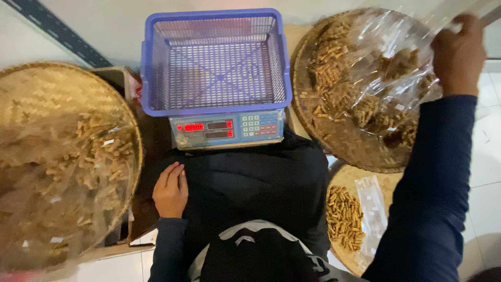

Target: The person sits in front of large woven trays of dried stick-shaped food pieces and fills small clear plastic bags by hand. They place each filled bag on a digital scale to weigh it, add or remove pieces to reach the target weight, then set filled bags aside and start the next bag.

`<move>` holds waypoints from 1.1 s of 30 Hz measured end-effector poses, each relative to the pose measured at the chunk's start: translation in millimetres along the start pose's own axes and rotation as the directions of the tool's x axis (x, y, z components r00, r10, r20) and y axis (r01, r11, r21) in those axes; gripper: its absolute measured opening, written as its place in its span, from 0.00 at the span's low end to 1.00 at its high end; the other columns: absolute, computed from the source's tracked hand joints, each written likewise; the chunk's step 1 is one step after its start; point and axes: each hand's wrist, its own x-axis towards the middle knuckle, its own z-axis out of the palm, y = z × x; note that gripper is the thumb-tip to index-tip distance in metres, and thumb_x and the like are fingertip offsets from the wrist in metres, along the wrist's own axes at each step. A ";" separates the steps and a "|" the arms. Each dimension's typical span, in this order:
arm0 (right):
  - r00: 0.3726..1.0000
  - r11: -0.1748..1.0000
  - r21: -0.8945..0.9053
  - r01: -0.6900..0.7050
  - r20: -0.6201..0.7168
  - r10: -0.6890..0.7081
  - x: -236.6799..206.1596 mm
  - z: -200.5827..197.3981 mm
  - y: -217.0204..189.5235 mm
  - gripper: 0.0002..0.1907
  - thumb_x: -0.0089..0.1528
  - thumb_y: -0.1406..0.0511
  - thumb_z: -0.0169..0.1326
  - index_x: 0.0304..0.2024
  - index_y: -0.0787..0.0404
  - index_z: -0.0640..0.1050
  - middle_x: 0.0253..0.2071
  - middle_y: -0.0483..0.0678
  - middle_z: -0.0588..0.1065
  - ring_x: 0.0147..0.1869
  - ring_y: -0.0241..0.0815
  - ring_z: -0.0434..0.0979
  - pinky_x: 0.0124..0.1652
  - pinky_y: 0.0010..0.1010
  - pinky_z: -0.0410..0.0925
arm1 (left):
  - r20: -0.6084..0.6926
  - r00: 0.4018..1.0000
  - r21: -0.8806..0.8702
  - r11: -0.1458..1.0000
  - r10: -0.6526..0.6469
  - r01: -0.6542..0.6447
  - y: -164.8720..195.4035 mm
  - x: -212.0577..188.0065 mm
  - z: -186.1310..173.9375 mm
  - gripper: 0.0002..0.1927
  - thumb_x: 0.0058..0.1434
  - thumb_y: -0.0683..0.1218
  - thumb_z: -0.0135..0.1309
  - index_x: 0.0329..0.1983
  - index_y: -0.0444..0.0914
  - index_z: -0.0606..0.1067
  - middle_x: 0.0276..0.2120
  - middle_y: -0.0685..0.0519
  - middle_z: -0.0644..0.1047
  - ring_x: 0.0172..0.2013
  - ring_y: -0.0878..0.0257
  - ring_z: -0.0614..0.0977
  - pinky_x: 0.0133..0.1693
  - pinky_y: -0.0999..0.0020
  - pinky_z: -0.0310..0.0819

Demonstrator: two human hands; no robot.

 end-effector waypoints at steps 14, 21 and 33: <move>0.998 0.646 0.763 0.014 -0.051 0.039 131.1 -85.5 -174.3 0.12 0.74 0.67 0.55 0.40 0.70 0.73 0.32 0.50 0.69 0.33 0.41 0.63 0.35 0.34 0.56 | -0.045 0.998 -0.049 0.998 0.044 -0.046 -6.3 -4.1 -5.3 0.08 0.61 0.37 0.60 0.44 0.36 0.80 0.47 0.47 0.81 0.46 0.50 0.84 0.49 0.60 0.79; 0.914 0.736 0.573 0.361 -0.376 -0.156 149.8 -104.0 -357.4 0.03 0.66 0.74 0.57 0.41 0.65 0.76 0.41 0.56 0.73 0.45 0.54 0.75 0.43 0.41 0.69 | -0.080 0.996 -0.075 0.996 0.044 -0.050 -14.5 -11.1 -13.8 0.08 0.61 0.37 0.61 0.43 0.36 0.80 0.46 0.48 0.81 0.45 0.50 0.83 0.49 0.59 0.79; 0.932 0.835 0.450 0.318 -0.311 -0.187 31.7 -122.6 -479.5 0.12 0.60 0.69 0.64 0.47 0.59 0.81 0.34 0.47 0.69 0.36 0.48 0.72 0.34 0.40 0.65 | -0.054 0.998 -0.113 0.992 0.044 -0.050 -14.0 -5.8 -20.6 0.07 0.61 0.38 0.61 0.43 0.36 0.80 0.46 0.49 0.81 0.45 0.51 0.83 0.49 0.59 0.78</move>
